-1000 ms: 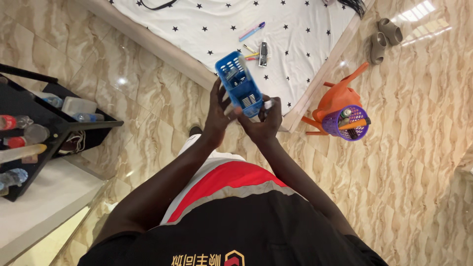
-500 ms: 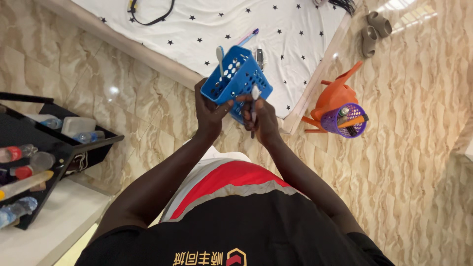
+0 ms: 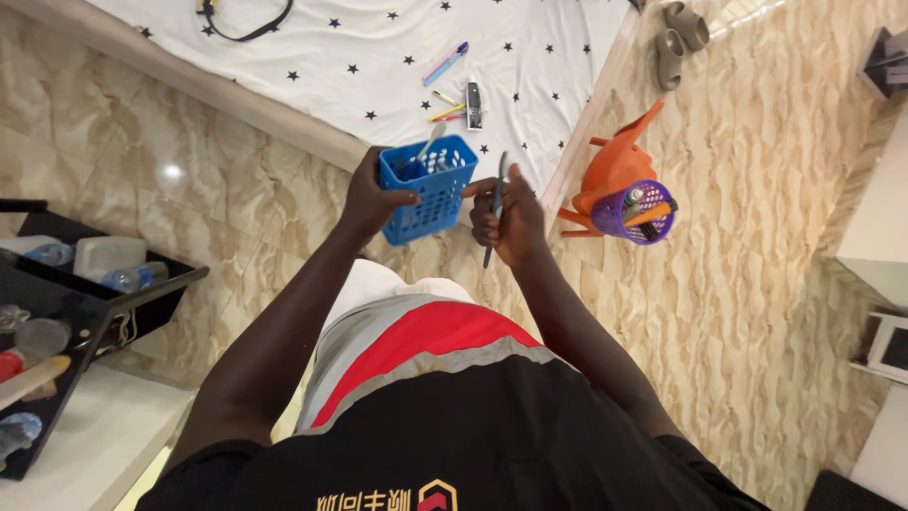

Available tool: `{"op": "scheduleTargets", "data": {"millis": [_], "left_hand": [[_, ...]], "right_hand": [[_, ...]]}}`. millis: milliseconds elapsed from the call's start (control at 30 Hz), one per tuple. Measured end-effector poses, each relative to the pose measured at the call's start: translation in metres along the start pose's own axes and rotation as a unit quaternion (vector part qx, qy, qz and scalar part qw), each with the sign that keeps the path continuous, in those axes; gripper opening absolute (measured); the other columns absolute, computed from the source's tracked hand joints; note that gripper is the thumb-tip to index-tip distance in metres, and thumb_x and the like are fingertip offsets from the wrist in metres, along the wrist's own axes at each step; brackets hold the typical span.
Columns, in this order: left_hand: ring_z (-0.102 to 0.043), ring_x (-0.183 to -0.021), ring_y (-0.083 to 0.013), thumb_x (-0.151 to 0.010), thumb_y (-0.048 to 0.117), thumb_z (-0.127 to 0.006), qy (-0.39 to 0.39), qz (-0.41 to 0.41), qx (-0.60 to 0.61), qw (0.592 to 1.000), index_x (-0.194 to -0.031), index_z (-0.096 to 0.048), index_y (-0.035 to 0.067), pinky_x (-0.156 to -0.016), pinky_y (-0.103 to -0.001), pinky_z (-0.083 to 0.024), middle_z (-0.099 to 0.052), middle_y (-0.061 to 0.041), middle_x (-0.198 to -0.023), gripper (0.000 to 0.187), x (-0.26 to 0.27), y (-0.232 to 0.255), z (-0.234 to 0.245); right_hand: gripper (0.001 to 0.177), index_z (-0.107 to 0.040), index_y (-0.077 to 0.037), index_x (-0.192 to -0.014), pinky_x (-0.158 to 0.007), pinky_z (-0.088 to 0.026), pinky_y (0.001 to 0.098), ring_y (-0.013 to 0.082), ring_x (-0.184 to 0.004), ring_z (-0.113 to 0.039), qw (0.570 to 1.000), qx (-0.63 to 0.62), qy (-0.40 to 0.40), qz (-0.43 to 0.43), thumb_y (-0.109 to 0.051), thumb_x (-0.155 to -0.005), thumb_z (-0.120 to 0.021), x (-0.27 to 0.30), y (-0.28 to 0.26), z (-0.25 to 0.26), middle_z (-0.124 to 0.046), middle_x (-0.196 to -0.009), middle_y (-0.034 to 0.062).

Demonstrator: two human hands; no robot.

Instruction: The person gathers toothbrushes, a toothpaste tube, and a small plastic basket from a bed, then places them into the basket. The person carries the basket into a bathroom and sets it on the sink counter.

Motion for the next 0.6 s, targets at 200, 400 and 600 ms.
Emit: {"op": "scheduleTargets", "data": {"millis": [200,400,600], "left_hand": [[-0.067,-0.106,-0.0201,-0.07,0.016,-0.087,-0.074,0.083,0.091,0.99,-0.125,-0.056,0.005,-0.095,-0.035,-0.056,-0.068,-0.009,-0.112,0.064,0.012,-0.024,-0.004],[-0.067,-0.112,-0.0196,-0.071,0.022,-0.087,-0.046,0.05,0.035,0.997,-0.135,-0.048,0.008,-0.097,-0.037,-0.057,-0.066,-0.008,-0.118,0.076,0.027,-0.008,0.012],[-0.065,-0.113,-0.0207,-0.075,0.027,-0.088,-0.064,0.005,-0.026,0.998,-0.141,-0.041,0.012,-0.094,-0.037,-0.055,-0.064,-0.009,-0.122,0.083,0.04,0.017,0.023]], "right_hand": [[0.041,-0.06,0.002,-0.127,-0.047,-0.033,0.0262,0.0101,-0.054,-0.04,0.997,0.029,0.042,-0.051,-0.028,-0.101,-0.051,-0.001,0.019,0.003,-0.043,-0.068,-0.001],[0.038,-0.058,0.001,-0.129,-0.059,-0.045,0.0279,0.0135,-0.063,-0.052,0.993,0.075,0.093,0.024,-0.018,-0.097,-0.052,-0.006,0.015,-0.009,-0.055,-0.076,0.0032],[0.03,-0.049,-0.006,-0.137,-0.076,-0.053,0.0286,0.0151,-0.079,-0.062,0.939,0.29,0.044,0.178,-0.009,-0.107,-0.044,-0.01,-0.036,-0.048,-0.065,-0.09,0.0072]]}}
Point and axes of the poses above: each hand's wrist, its own x-axis away from the middle knuckle, its own z-axis out of the back of the hand, y = z × x, the point moved 8 cm from there along -x, towards the middle knuckle
